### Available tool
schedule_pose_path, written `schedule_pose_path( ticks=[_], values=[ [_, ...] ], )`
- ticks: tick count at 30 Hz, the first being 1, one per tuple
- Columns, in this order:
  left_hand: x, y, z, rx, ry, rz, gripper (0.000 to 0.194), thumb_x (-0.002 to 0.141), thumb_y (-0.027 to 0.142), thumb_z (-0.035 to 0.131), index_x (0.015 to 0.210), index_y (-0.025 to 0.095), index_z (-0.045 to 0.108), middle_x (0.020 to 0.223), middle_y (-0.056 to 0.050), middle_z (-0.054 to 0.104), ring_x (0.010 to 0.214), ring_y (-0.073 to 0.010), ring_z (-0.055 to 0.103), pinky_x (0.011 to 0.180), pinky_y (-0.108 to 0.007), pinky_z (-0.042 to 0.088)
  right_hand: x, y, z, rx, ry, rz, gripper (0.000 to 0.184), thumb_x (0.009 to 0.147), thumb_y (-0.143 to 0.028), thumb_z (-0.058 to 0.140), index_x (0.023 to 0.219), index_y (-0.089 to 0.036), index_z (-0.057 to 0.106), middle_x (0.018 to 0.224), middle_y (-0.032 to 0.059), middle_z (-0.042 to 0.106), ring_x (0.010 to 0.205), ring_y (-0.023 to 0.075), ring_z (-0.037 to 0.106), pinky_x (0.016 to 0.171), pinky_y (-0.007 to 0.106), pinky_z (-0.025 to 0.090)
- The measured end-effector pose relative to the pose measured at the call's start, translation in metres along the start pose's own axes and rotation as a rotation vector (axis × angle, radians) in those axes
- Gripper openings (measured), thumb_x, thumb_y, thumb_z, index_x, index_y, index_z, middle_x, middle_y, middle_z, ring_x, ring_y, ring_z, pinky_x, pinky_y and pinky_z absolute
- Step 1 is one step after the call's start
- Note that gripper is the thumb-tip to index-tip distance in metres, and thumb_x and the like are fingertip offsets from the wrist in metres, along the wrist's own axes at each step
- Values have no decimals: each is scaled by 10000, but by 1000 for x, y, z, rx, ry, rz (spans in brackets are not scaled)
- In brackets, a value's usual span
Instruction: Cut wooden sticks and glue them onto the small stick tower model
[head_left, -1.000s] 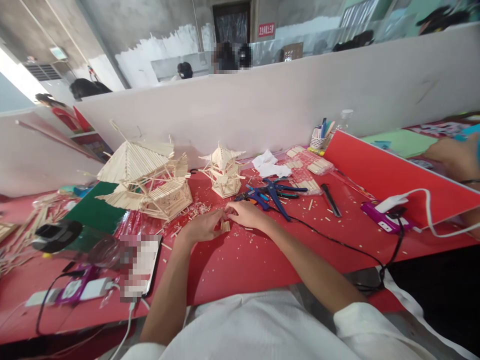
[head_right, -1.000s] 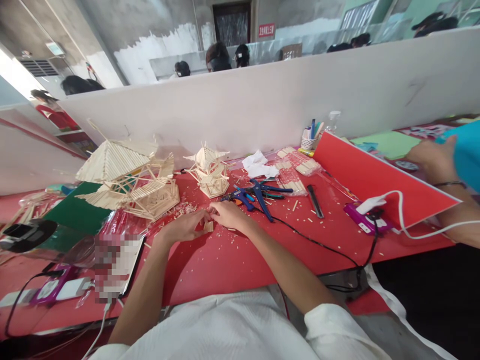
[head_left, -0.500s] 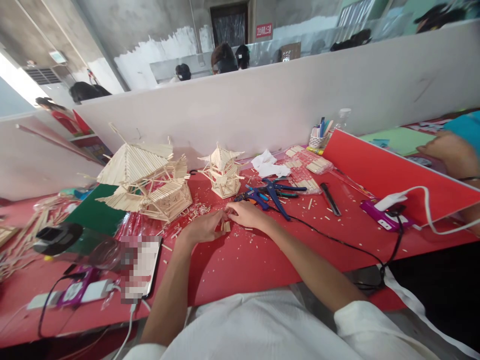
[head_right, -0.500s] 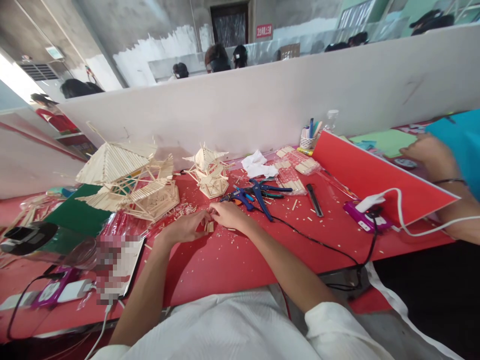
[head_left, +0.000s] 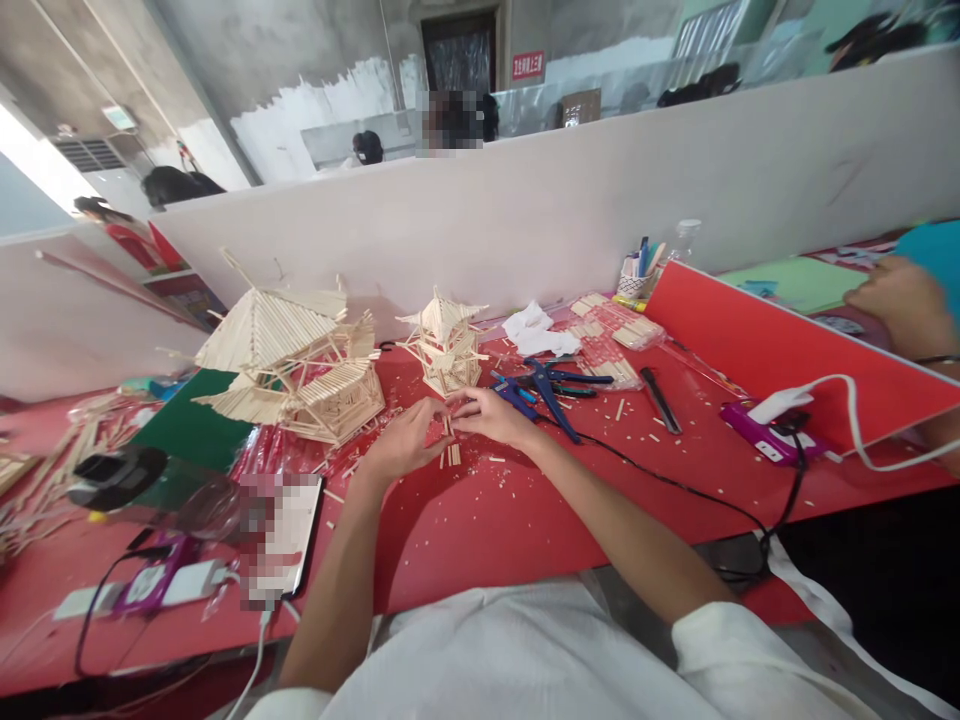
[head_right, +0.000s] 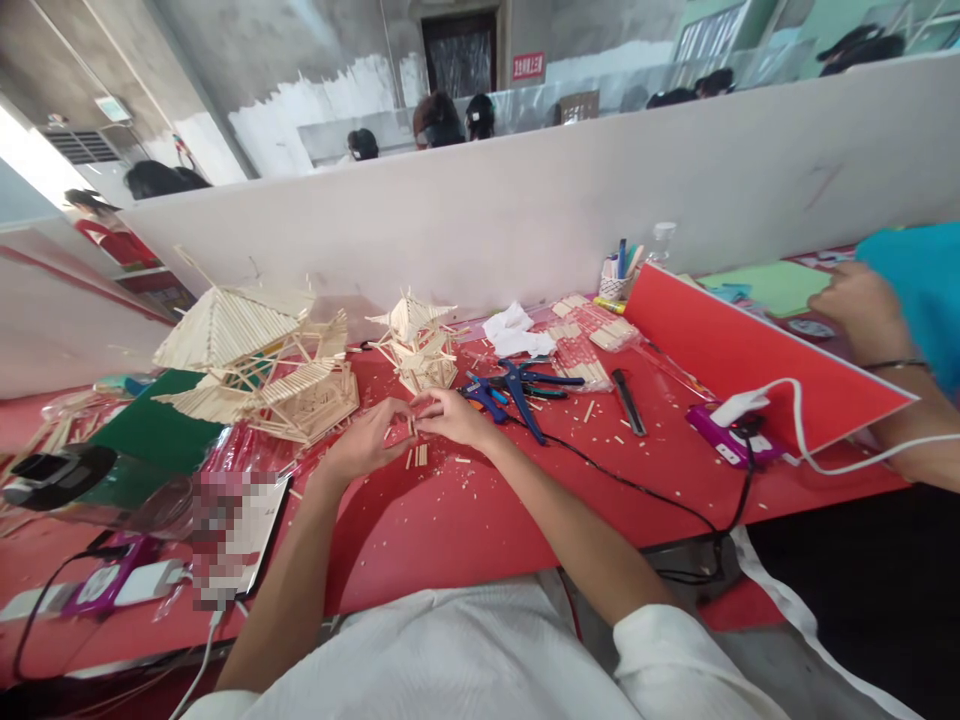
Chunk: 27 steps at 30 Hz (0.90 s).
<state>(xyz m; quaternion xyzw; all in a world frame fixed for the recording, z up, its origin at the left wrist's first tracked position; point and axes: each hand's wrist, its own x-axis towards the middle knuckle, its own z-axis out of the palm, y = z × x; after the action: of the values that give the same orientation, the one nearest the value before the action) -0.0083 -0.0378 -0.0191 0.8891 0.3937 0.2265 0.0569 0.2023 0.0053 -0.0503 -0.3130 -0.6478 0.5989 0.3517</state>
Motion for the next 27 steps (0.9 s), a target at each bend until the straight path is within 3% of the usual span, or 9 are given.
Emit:
schedule_pose_path(
  ticks=[5, 14, 27],
  values=[
    [1, 3, 1, -1, 89, -12, 315, 954, 355, 609, 1218, 211, 514, 1162, -99, 657, 1105, -239, 641, 954, -390, 518, -2, -8, 1, 93, 92, -7, 383, 716, -252, 820, 1052, -184, 649, 843, 26, 742, 727, 156, 697, 688, 258, 547],
    [0, 7, 2, -11, 107, -131, 392, 942, 312, 619, 1313, 229, 521, 1212, -97, 672, 1128, -235, 647, 999, -397, 503, -5, -16, 1, 98, 133, -14, 354, 723, -241, 807, 1037, -179, 655, 834, 19, 738, 764, 159, 708, 704, 247, 537],
    [-1, 4, 3, 54, 97, -43, 359, 964, 307, 590, 1301, 213, 507, 1197, -109, 664, 1140, -241, 640, 993, -395, 505, -2, -12, 4, 127, 158, -42, 349, 701, -220, 789, 1012, -184, 635, 808, 3, 725, 763, 154, 698, 725, 258, 533]
  ],
)
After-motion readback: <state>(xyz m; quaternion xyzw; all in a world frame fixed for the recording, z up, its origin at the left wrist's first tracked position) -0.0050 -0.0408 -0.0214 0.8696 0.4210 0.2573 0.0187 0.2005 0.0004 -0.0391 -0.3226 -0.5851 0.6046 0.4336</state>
